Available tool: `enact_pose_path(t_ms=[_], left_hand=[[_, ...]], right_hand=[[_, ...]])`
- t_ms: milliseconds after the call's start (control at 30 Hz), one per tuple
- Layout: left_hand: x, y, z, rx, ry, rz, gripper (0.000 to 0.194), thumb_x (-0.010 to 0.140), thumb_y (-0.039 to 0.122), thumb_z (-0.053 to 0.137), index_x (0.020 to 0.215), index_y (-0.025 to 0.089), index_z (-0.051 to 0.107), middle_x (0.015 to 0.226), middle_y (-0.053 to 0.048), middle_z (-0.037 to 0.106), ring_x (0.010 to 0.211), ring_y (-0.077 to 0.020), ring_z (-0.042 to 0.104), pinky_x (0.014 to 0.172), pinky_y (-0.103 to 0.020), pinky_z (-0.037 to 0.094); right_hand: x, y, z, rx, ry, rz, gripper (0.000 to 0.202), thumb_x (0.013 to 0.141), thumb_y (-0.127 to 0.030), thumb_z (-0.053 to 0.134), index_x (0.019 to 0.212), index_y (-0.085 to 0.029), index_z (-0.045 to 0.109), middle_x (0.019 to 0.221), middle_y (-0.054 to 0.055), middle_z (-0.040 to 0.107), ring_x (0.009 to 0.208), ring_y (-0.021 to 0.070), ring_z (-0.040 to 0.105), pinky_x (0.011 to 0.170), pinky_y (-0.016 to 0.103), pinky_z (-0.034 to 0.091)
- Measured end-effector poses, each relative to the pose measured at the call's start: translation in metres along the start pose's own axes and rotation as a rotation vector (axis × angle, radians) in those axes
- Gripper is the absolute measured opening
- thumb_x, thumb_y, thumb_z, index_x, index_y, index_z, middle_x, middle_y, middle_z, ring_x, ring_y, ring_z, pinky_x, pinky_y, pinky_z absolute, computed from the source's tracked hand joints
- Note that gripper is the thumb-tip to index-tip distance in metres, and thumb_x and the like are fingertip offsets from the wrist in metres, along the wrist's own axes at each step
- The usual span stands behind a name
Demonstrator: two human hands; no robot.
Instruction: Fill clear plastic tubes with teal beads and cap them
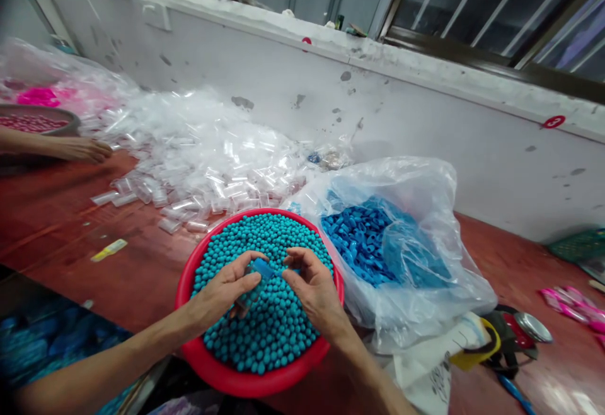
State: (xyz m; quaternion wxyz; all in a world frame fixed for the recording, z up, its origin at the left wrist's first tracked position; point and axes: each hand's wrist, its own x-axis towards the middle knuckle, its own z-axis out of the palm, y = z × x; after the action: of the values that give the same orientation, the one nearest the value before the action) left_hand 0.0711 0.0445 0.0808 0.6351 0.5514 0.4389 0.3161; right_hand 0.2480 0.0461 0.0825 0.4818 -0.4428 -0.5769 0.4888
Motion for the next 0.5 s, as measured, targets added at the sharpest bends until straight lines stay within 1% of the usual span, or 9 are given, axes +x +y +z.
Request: enact_pose_path(t_ms=[100, 167, 267, 333, 367, 433, 467, 500], left_hand=[[-0.003, 0.005, -0.001, 0.082, -0.009, 0.017, 0.03, 0.083, 0.037, 0.042, 0.109, 0.022, 0.041, 0.057, 0.008, 0.038, 0.04, -0.0048, 0.039, 0.035, -0.013, 0.034], [-0.005, 0.009, -0.001, 0.132, -0.047, 0.033, 0.029, 0.083, 0.037, 0.042, 0.107, 0.022, 0.042, 0.058, 0.008, 0.036, 0.041, -0.0048, 0.037, 0.036, -0.014, 0.034], [-0.008, 0.014, 0.0, 0.159, -0.099, 0.033, 0.025, 0.083, 0.036, 0.042, 0.103, 0.022, 0.045, 0.06, 0.008, 0.036, 0.042, -0.0049, 0.037, 0.038, -0.015, 0.035], [-0.008, 0.013, 0.001, 0.142, -0.074, 0.016, 0.028, 0.082, 0.036, 0.043, 0.107, 0.022, 0.043, 0.062, 0.007, 0.038, 0.043, -0.0056, 0.041, 0.039, -0.016, 0.038], [-0.008, 0.012, 0.002, 0.122, -0.053, 0.009, 0.032, 0.082, 0.036, 0.043, 0.111, 0.023, 0.041, 0.064, 0.007, 0.04, 0.044, -0.0061, 0.043, 0.039, -0.017, 0.039], [-0.006, 0.008, 0.005, 0.067, -0.02, 0.001, 0.041, 0.081, 0.035, 0.044, 0.119, 0.024, 0.034, 0.067, 0.006, 0.042, 0.043, -0.007, 0.045, 0.038, -0.018, 0.038], [-0.005, 0.007, 0.007, 0.037, -0.007, 0.0, 0.044, 0.081, 0.034, 0.044, 0.122, 0.025, 0.031, 0.067, 0.006, 0.042, 0.043, -0.0073, 0.045, 0.037, -0.018, 0.037], [-0.003, 0.005, 0.009, 0.012, 0.011, 0.013, 0.045, 0.081, 0.033, 0.044, 0.123, 0.025, 0.031, 0.067, 0.005, 0.043, 0.045, -0.0078, 0.046, 0.039, -0.018, 0.038]], right_hand=[[0.001, 0.0, 0.004, 0.061, 0.077, -0.006, 0.031, 0.068, -0.032, 0.064, 0.093, -0.021, 0.049, 0.086, 0.001, 0.057, 0.077, 0.0143, 0.055, 0.065, 0.027, 0.047], [0.005, -0.003, 0.006, 0.114, 0.093, 0.018, 0.032, 0.066, -0.031, 0.066, 0.09, -0.021, 0.048, 0.084, 0.002, 0.058, 0.075, 0.0145, 0.056, 0.058, 0.025, 0.048], [0.01, -0.008, 0.009, 0.16, 0.073, 0.055, 0.036, 0.063, -0.029, 0.068, 0.091, -0.021, 0.048, 0.087, 0.002, 0.061, 0.079, 0.0162, 0.058, 0.057, 0.025, 0.049], [0.011, -0.011, 0.01, 0.126, 0.065, 0.067, 0.033, 0.063, -0.029, 0.068, 0.09, -0.02, 0.051, 0.086, 0.002, 0.063, 0.077, 0.017, 0.059, 0.057, 0.026, 0.049], [0.01, -0.011, 0.011, 0.077, 0.06, 0.058, 0.028, 0.065, -0.029, 0.066, 0.089, -0.02, 0.054, 0.085, 0.002, 0.063, 0.076, 0.0171, 0.06, 0.059, 0.028, 0.05], [0.006, -0.012, 0.013, -0.086, 0.004, -0.007, 0.019, 0.074, -0.029, 0.058, 0.09, -0.019, 0.059, 0.087, 0.002, 0.064, 0.08, 0.0179, 0.06, 0.07, 0.031, 0.05], [0.002, -0.011, 0.015, -0.187, -0.046, -0.061, 0.021, 0.077, -0.029, 0.056, 0.095, -0.019, 0.06, 0.091, 0.003, 0.064, 0.086, 0.0187, 0.059, 0.078, 0.033, 0.048], [-0.001, -0.01, 0.016, -0.288, -0.103, -0.12, 0.028, 0.078, -0.03, 0.055, 0.104, -0.02, 0.058, 0.1, 0.005, 0.062, 0.094, 0.0201, 0.057, 0.085, 0.035, 0.045]])
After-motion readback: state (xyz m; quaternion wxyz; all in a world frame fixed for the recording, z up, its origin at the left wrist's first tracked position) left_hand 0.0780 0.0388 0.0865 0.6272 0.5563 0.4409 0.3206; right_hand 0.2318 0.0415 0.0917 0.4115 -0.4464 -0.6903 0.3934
